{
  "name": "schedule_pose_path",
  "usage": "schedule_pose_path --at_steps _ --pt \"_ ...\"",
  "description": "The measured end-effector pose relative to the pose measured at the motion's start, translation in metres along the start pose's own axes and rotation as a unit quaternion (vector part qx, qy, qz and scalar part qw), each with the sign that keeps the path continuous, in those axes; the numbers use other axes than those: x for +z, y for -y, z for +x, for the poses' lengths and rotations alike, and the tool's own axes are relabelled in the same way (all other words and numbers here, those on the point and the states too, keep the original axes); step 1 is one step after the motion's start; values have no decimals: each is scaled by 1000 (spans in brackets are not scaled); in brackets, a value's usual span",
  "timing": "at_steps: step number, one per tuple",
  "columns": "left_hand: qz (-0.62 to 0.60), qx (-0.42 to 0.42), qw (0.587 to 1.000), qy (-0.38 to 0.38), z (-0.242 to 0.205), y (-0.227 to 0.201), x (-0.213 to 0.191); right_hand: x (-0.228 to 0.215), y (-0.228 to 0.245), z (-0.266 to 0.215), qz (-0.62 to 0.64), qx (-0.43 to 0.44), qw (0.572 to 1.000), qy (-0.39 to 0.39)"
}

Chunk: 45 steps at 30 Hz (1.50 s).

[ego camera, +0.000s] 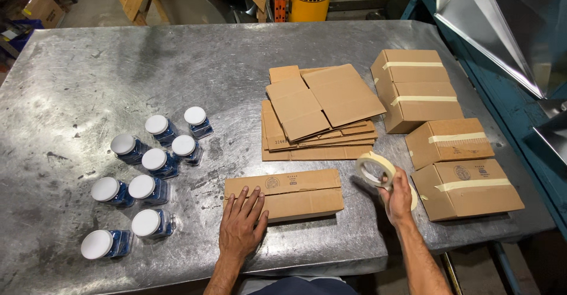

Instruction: The person assembles cardboard boxes and packs several jars into them. They fold the flaps of the boxes, secure them with tape from a roll, and place blue jars inside before sealing the boxes.

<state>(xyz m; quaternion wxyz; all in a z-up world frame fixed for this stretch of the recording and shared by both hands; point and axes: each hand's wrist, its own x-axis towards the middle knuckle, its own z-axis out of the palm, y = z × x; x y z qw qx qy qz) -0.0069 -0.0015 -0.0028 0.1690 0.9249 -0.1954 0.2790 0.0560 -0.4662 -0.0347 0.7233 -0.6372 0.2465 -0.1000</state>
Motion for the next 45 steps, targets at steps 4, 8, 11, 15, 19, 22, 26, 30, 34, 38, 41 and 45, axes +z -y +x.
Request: schedule_pose_path --at_steps 4,8,11,15,19,22,26,30,34,38,41,45 --pt "2 0 1000 2 1 0 -1 56 25 -13 271 -74 941 186" --pt "6 3 1000 -18 4 -3 -2 126 63 -51 183 -7 970 160" --pt "1 4 1000 -25 6 -5 -6 164 55 -70 186 21 961 203" --pt "-15 7 1000 -16 6 -8 -9 192 34 -80 136 13 961 242" --pt "-21 -3 1000 -12 10 -12 -10 173 -2 -52 -49 -105 948 297" --pt "-80 -57 995 17 19 -18 -12 170 -9 -45 15 -98 930 355" --pt "-234 -246 941 14 51 -28 -15 169 -9 -49 -69 -163 916 359" --pt "-369 -361 856 0 92 -30 -15 173 -6 -58 -51 -189 920 339" --pt "-381 -376 845 -4 109 -34 -13 178 1 -65 -61 -198 918 339" --pt "-384 -394 835 -4 114 -31 -20 181 1 -70 -79 -223 903 358" --pt "-375 -403 835 4 120 -35 -28 176 -6 -63 -83 -227 902 358" --pt "-367 -444 817 15 120 -39 -33 182 5 -67 3 -191 909 371"
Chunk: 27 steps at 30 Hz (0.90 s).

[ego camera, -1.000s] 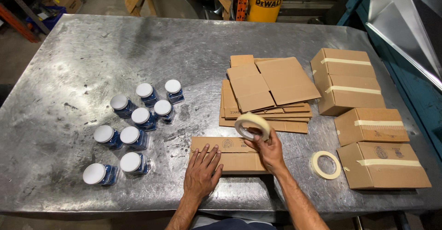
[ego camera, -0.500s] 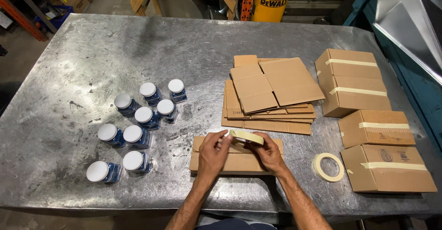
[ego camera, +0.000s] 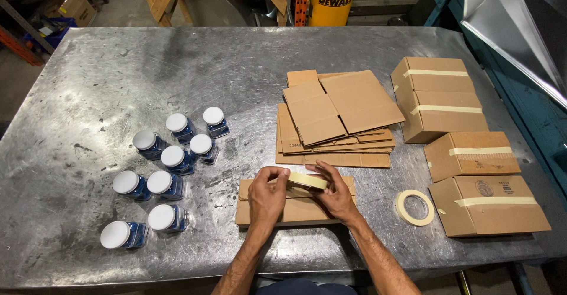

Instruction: The person assembles cardboard boxes and packs several jars into them. They fold the flaps of the boxes, secure them with tape from a roll, and place blue jars inside before sealing the boxes.

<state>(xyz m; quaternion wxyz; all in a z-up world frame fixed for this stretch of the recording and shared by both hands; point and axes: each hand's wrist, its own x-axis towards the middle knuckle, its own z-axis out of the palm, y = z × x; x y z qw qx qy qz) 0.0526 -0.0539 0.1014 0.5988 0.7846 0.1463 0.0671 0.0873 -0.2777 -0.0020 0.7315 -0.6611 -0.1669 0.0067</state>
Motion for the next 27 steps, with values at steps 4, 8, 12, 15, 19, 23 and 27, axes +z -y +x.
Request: schedule_pose_path --at_steps 4,8,12,15,19,23,27 --pt "-10 -51 999 4 -7 -14 -6 6 9 -3 -96 -58 993 27" --pt "-141 -125 981 33 -11 -19 -7 8 -4 -12 -112 98 988 -29" --pt "-237 -168 955 52 -11 5 5 4 -21 -17 -105 158 980 -59" --pt "-211 -187 958 48 -8 12 4 5 36 -6 -100 102 990 20" --pt "-101 -180 977 55 -5 55 -1 -2 4 -8 -60 -6 995 81" --pt "-113 -219 968 39 -5 57 -15 4 10 -7 -51 -51 990 124" --pt "-132 -245 960 -9 -3 36 -37 -17 -25 -21 -65 107 990 67"
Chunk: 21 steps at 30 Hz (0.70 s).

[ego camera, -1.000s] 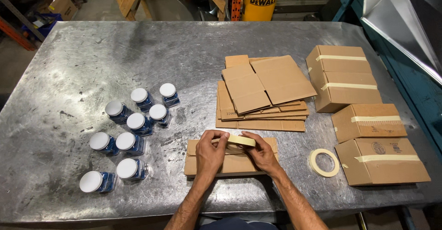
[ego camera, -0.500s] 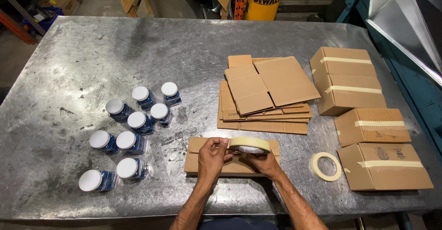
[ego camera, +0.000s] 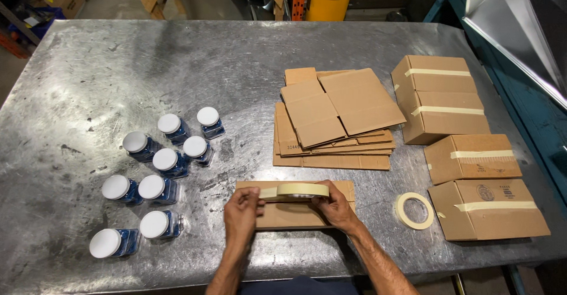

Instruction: The person assembles cardboard boxes and packs several jars into them. They fold the flaps of the boxes, secure them with tape from a roll, and place blue jars inside before sealing the boxes.

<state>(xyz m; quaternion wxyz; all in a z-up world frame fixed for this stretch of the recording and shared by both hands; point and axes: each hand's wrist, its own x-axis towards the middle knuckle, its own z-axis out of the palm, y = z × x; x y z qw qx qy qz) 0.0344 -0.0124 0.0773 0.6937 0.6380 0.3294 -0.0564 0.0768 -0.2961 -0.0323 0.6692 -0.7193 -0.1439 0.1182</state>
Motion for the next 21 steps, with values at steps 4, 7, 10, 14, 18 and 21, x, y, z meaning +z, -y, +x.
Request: schedule_pose_path --at_steps 4,7,10,14,18,21 --pt "18 30 999 -17 17 -3 -24 -4 0 -4 -37 -51 998 25" --pt "13 42 999 -2 31 4 -36 4 18 1 -41 -74 996 36" --pt "44 57 997 7 43 9 -45 17 58 9 23 -152 988 22" --pt "118 73 990 -35 52 2 -63 8 31 10 -1 -151 989 -4" --pt "56 56 996 -45 52 -5 -73 11 24 4 -23 -107 993 -46" --pt "50 46 997 -37 56 -1 -65 6 15 3 -34 -104 993 -45"
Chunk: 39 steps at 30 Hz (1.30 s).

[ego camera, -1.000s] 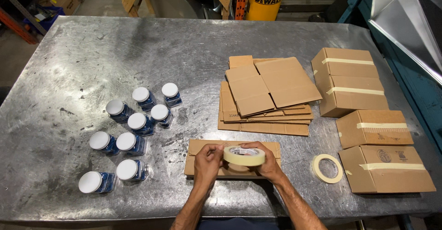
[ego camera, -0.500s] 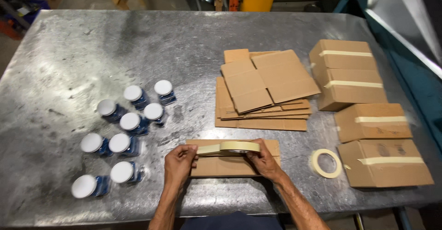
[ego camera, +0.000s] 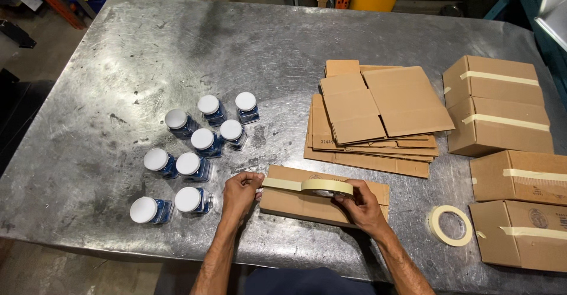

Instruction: The person assembles cardboard boxes and packs several jars into them. They fold the flaps of the boxes, secure them with tape from a roll, and place blue jars inside before sealing the boxes.

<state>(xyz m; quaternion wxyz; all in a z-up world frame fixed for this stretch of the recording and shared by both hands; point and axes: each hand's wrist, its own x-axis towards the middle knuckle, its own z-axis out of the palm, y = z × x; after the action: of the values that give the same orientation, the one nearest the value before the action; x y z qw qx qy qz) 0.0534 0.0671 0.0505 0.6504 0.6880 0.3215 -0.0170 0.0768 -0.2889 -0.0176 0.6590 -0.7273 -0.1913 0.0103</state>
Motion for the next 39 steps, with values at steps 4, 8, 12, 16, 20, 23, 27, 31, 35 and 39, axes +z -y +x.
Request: schedule_pose_path --at_steps 4,8,12,16,20,23,27,31,35,39 --pt "0 -4 1000 2 8 5 1 3 13 -1 -6 3 1000 0" --pt "-18 -27 999 29 24 26 -1 2 6 -3 -12 9 1000 9" --pt "-36 -49 997 50 38 42 -3 3 8 -1 -29 1 1000 9" --pt "-39 -53 997 52 30 31 -4 4 9 -1 -47 5 999 12" --pt "-11 -57 996 65 41 48 -2 4 8 -3 -44 0 999 18" --pt "-3 -55 996 69 46 57 -1 4 7 -2 -41 -11 999 22" --pt "0 -56 996 62 43 59 -8 4 8 2 -49 -17 998 22" --pt "3 -66 996 63 33 52 -16 3 6 0 -47 -18 999 18" --pt "158 100 982 24 2 13 -3 5 4 -3 -76 -1 997 17" --pt "152 119 980 55 4 23 15 7 12 3 -86 7 996 16"
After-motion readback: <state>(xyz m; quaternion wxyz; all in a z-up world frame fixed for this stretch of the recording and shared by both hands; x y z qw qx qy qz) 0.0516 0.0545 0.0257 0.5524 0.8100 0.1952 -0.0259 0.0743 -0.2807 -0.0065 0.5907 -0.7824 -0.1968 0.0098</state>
